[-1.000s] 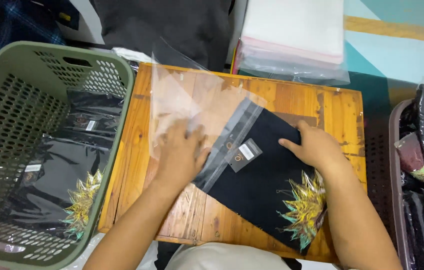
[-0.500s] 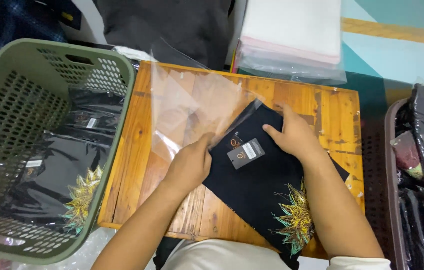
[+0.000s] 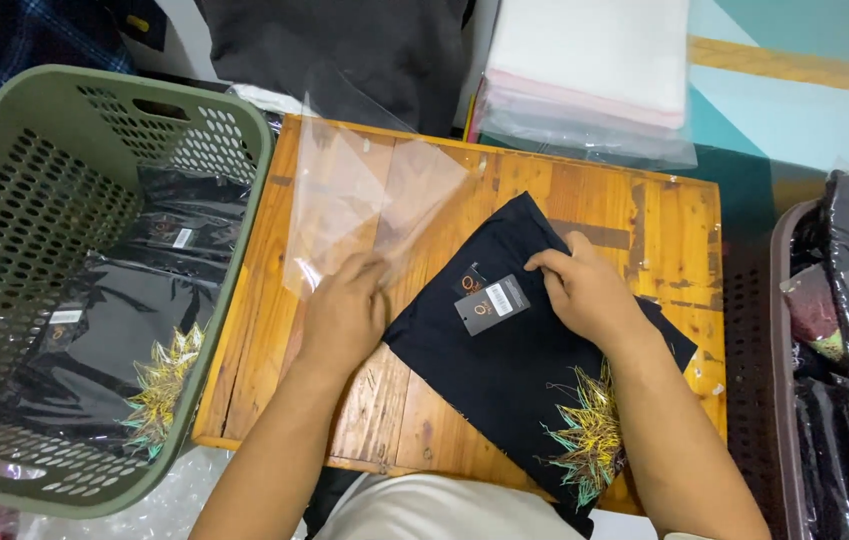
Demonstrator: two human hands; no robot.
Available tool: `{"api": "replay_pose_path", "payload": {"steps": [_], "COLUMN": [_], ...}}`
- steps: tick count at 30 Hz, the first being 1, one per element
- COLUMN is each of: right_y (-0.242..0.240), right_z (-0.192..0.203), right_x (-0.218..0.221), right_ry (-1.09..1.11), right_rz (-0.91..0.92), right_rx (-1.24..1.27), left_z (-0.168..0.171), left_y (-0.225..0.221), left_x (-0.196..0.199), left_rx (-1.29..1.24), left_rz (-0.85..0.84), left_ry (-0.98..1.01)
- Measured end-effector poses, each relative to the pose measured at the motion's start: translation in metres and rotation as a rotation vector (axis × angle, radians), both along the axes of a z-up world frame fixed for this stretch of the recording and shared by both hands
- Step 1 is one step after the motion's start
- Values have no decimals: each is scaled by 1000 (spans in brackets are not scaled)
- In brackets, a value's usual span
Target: Folding t-shirts and placing them into plastic bags for final packaging.
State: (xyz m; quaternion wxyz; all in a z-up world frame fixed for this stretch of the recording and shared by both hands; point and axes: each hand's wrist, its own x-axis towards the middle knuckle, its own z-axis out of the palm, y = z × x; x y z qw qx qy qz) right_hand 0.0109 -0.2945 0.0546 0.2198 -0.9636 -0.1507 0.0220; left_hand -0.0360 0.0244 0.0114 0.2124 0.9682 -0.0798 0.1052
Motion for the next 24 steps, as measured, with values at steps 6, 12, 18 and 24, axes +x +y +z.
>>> {"api": "replay_pose_path", "payload": {"steps": [6,12,18,24], "right_y": [-9,-17,-20,-9], "right_z": [-3,-2,-16,-26], "right_x": [-5,-12,-12,-9], "right_ry": [-89,-195,-314,-198], "right_rz": [8,12,-6,-45], "right_rx": [218,447,564,399], "left_z": [38,39,37,35], "left_y": [-8,6,-1,-4], "left_x": [-4,-1,-6,-4], "left_rx": [-15,21,-90,-153], "left_rz": [-204,-321,-434,-496], "left_ry": [178,345,297,130]}}
